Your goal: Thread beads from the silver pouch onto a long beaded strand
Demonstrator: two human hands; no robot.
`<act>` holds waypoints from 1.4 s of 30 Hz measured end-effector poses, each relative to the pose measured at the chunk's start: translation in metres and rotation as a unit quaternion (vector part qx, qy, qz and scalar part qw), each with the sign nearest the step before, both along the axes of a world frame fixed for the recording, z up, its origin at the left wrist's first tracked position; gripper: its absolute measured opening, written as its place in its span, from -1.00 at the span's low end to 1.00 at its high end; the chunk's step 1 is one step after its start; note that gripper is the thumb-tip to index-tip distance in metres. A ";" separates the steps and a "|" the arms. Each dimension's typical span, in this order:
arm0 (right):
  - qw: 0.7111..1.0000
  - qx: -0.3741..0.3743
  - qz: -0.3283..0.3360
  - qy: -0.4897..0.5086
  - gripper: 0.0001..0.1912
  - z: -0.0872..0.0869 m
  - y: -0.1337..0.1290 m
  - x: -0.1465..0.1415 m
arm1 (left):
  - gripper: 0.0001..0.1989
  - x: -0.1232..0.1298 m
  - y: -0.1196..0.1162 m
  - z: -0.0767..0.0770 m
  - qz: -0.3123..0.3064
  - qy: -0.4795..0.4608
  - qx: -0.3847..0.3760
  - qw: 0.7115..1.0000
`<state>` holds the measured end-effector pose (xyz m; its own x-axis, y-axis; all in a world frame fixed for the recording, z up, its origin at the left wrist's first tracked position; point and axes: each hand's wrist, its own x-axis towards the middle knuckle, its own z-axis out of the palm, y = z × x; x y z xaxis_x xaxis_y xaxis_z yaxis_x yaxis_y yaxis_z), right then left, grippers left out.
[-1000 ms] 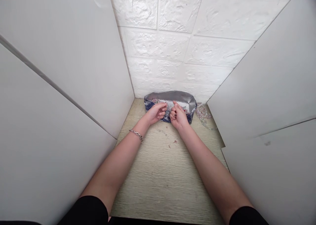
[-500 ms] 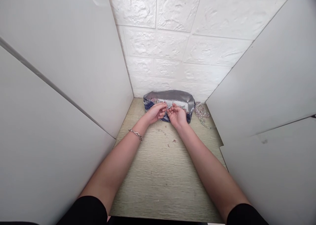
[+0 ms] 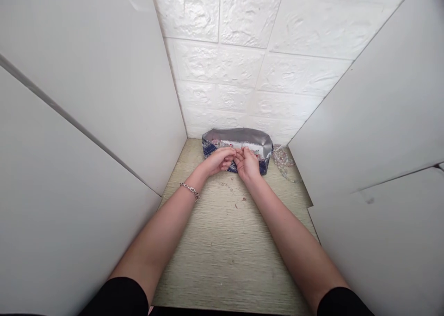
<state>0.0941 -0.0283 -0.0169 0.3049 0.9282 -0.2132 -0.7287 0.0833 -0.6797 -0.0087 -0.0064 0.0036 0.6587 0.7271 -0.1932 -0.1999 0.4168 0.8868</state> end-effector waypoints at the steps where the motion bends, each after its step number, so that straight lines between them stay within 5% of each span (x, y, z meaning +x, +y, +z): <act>1: 1.000 0.002 -0.001 -0.002 -0.86 0.001 0.000 0.000 | -0.90 -0.001 0.000 0.000 -0.005 0.000 -0.002 1.000; 16: 0.997 0.023 0.066 0.029 -0.80 -0.001 -0.001 0.006 | -0.87 0.000 -0.003 -0.003 0.000 0.019 0.045 0.999; 42: 0.996 0.032 0.072 0.042 -0.77 -0.005 0.001 0.007 | -0.85 0.006 -0.002 -0.008 0.023 0.056 0.112 0.992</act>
<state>0.1012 -0.0274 -0.0221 0.1522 0.9735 -0.1709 -0.7904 0.0160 -0.6124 -0.0031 -0.0087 -0.0048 0.6078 0.7885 -0.0938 -0.1085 0.1995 0.9739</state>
